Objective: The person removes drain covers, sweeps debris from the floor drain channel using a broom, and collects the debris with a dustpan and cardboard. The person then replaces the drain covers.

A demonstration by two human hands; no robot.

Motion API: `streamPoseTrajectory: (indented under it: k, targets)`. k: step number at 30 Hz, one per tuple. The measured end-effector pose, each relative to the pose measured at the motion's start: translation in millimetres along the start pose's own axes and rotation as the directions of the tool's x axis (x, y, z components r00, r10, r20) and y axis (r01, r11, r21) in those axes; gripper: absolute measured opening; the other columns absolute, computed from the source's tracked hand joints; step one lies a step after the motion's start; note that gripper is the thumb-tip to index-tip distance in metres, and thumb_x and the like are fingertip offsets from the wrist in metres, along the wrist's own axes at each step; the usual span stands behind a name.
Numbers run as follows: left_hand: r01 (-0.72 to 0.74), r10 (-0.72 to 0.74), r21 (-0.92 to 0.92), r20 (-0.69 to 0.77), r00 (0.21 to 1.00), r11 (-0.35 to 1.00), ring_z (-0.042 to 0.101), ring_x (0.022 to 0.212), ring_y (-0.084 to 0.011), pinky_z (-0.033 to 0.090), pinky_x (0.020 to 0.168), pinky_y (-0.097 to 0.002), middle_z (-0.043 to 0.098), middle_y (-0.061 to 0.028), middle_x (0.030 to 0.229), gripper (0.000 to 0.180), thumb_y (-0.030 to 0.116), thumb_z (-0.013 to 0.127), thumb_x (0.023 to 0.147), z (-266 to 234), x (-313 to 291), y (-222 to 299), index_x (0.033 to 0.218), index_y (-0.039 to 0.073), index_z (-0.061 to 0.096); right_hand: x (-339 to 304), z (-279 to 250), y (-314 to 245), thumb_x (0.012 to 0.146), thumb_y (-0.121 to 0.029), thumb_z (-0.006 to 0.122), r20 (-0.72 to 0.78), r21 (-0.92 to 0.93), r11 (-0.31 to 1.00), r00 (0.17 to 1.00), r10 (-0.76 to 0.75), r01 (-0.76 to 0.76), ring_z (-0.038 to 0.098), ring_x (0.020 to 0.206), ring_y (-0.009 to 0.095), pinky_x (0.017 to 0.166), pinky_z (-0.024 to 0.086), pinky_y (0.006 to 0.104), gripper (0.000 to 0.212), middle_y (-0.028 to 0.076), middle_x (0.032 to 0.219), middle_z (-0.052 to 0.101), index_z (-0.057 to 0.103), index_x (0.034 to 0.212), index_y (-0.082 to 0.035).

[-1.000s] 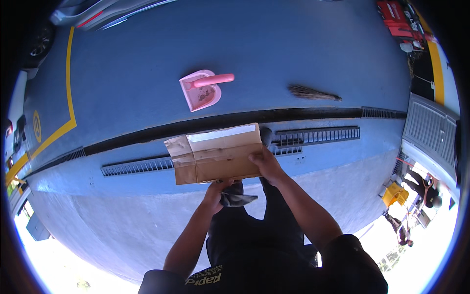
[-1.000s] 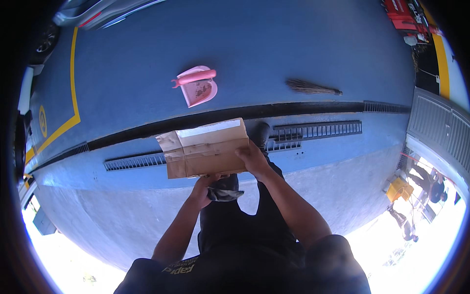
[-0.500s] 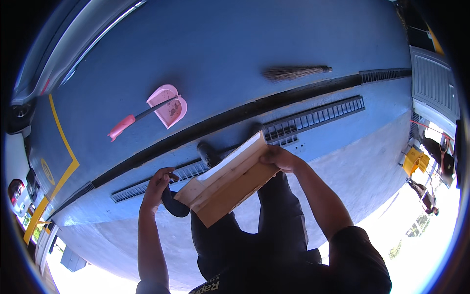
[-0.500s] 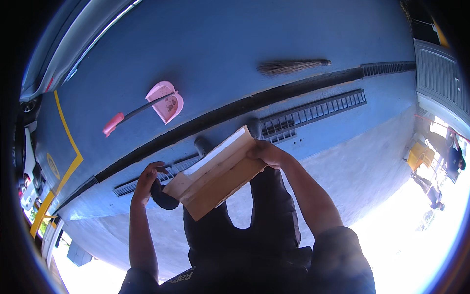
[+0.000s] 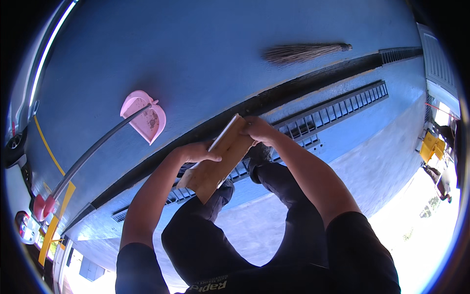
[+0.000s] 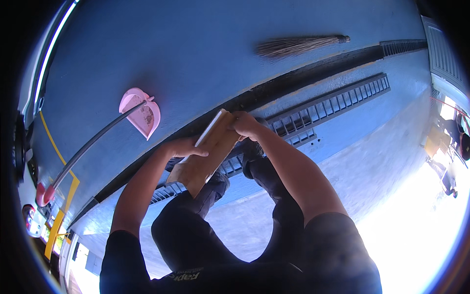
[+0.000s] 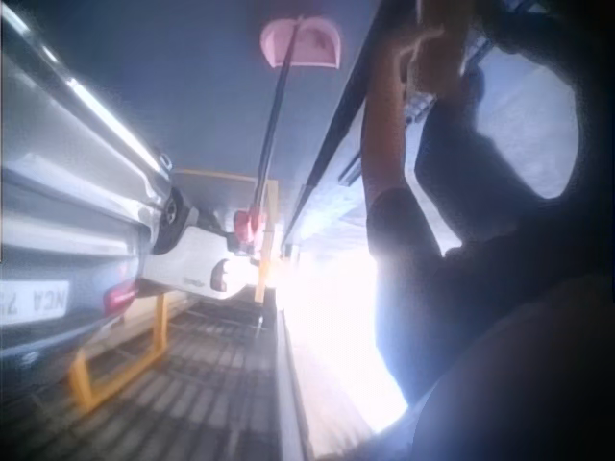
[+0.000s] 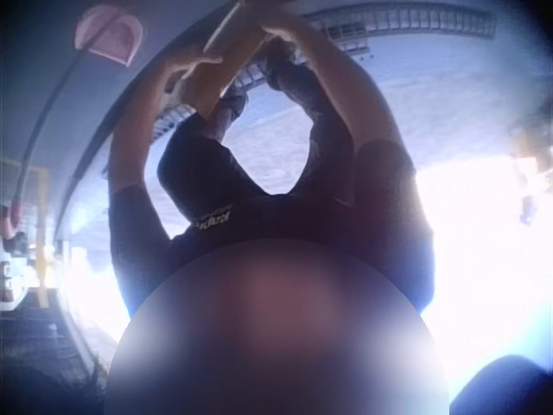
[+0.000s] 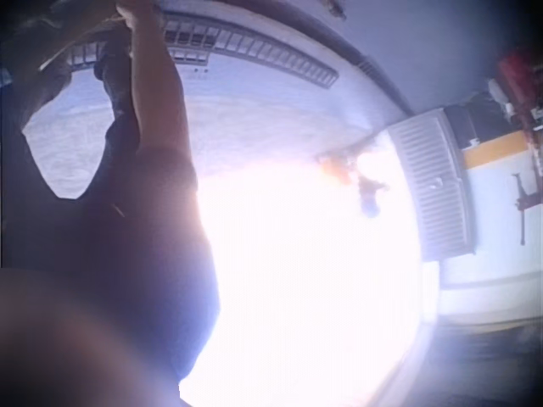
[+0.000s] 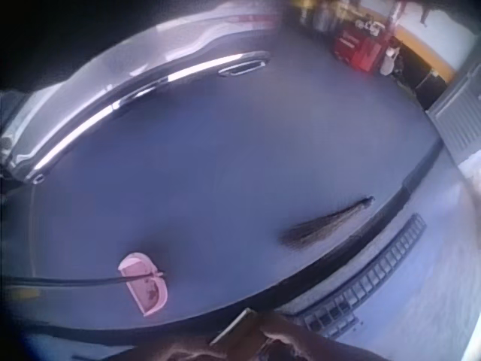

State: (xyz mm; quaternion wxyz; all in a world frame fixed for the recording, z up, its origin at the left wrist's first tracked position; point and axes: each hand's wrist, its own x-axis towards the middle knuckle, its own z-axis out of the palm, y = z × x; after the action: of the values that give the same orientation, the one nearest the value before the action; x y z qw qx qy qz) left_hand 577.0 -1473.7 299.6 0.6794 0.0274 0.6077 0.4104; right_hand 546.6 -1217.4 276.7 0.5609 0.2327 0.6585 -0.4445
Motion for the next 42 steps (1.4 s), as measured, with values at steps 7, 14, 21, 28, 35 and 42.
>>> streamPoseTrajectory:
  k: [7,14,21,28,35,42]
  targets:
    - [0.180,-0.106,0.362,-0.215,0.971,0.914,0.060,0.113,-0.0371,0.044,0.097,-0.0452,0.062,-0.0243,0.122,0.113,0.078,0.071,0.061,-19.5,66.8,-40.5,0.138,0.000,0.044,97.7,25.8,16.8,0.089,-0.018,0.065,-0.093,0.061,0.991,0.988,0.126,-0.121,0.065,0.094,0.029,0.065,0.058,0.0385,0.035,0.016,0.109,0.062,0.059,0.120,-0.001]
    - [0.301,-0.012,0.688,-0.391,0.920,0.661,0.060,0.110,-0.0359,0.040,0.098,-0.0525,0.066,-0.0197,0.107,0.110,0.075,0.074,0.058,-8.6,85.3,-74.0,0.133,0.001,0.045,160.8,44.4,36.0,0.094,-0.014,0.060,-0.080,0.217,0.956,0.973,0.218,-0.197,0.067,0.084,0.029,0.067,0.059,0.0390,0.024,0.014,0.099,0.063,0.060,0.113,0.000]
    - [0.304,0.242,0.719,-0.549,0.800,0.625,0.059,0.098,-0.0328,0.039,0.088,-0.0470,0.065,-0.0187,0.101,0.113,0.068,0.077,0.060,17.4,87.1,-117.0,0.139,-0.001,0.036,165.8,53.9,64.3,0.094,-0.020,0.062,-0.066,0.266,0.939,0.967,0.245,-0.219,0.063,0.088,0.025,0.071,0.055,0.0369,0.025,0.012,0.103,0.060,0.061,0.109,0.000]
    - [0.275,0.373,0.781,-0.535,0.758,0.560,0.048,0.100,-0.0283,0.035,0.091,-0.0419,0.056,-0.0129,0.104,0.103,0.066,0.074,0.065,28.2,96.6,-123.4,0.145,0.011,0.038,185.1,56.5,77.3,0.094,-0.021,0.062,-0.151,0.303,0.928,0.951,0.269,-0.215,0.062,0.087,0.027,0.071,0.055,0.0383,0.025,0.013,0.101,0.060,0.061,0.109,0.000]
    - [0.330,0.320,0.784,-0.542,0.777,0.526,0.044,0.108,-0.0277,0.033,0.092,-0.0422,0.053,-0.0116,0.107,0.069,0.055,0.075,0.066,20.2,109.0,-135.2,0.116,0.008,0.062,175.5,62.9,64.0,0.092,-0.020,0.062,-0.231,0.195,0.965,0.948,0.221,-0.178,0.070,0.075,0.028,0.062,0.062,0.0373,0.028,0.014,0.092,0.068,0.064,0.101,0.007]
    - [0.444,0.108,0.850,-0.489,0.866,0.284,0.045,0.107,-0.0230,0.033,0.089,-0.0380,0.055,-0.0073,0.107,0.074,0.060,0.075,0.064,6.3,133.0,-116.9,0.111,0.005,0.062,168.3,19.4,56.4,0.090,-0.017,0.054,-0.210,-0.503,0.819,0.958,0.194,-0.276,0.072,0.070,0.024,0.063,0.059,0.0343,0.025,0.012,0.076,0.072,0.070,0.088,0.002]
